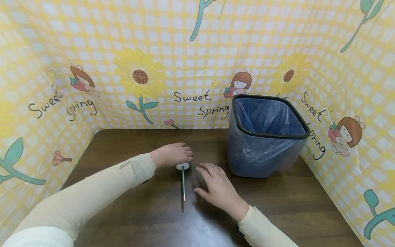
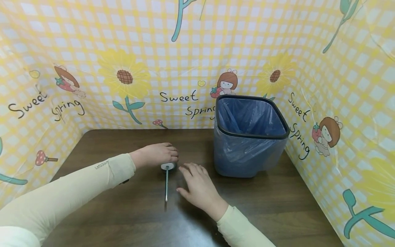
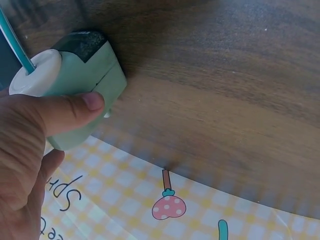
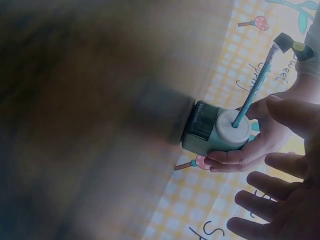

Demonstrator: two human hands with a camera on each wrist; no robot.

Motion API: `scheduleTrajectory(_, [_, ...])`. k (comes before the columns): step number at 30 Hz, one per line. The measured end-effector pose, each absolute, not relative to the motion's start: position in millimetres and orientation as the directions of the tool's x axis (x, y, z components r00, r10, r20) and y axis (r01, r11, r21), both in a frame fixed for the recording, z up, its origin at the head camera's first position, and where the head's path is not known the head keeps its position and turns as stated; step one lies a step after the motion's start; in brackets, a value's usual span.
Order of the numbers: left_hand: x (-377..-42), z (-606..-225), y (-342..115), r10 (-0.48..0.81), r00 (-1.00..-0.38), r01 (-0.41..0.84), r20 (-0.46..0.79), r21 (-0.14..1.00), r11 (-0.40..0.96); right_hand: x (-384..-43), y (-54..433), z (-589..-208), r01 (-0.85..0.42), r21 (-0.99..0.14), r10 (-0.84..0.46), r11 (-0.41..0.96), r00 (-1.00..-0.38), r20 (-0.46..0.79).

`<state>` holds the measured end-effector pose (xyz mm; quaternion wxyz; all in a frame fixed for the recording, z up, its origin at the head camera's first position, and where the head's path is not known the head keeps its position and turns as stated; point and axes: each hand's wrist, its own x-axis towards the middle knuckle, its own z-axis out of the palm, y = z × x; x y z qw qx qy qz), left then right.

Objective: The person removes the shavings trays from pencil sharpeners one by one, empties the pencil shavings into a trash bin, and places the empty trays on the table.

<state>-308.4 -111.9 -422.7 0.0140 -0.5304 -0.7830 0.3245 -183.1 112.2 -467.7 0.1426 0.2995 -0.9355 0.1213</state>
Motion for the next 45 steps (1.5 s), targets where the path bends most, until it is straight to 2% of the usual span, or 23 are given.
scheduleTrajectory(14, [-307, -417, -112, 0.846, -0.432, 0.813, -0.311, -0.541, 0.216, -183, 114, -467, -0.598, -0.14, -0.527, 0.789, -0.776, 0.346])
scheduleTrajectory(23, [-308, -408, -116, 0.818, -0.472, 0.822, -0.327, -0.499, 0.275, -183, 114, -466, -0.585, -0.156, -0.514, 0.796, -0.789, 0.336])
scheduleTrajectory(45, [-296, -397, -135, 0.785, -0.531, 0.843, -0.32, -0.293, 0.451, -180, 117, -462, -0.554, -0.18, -0.485, 0.813, -0.814, 0.319])
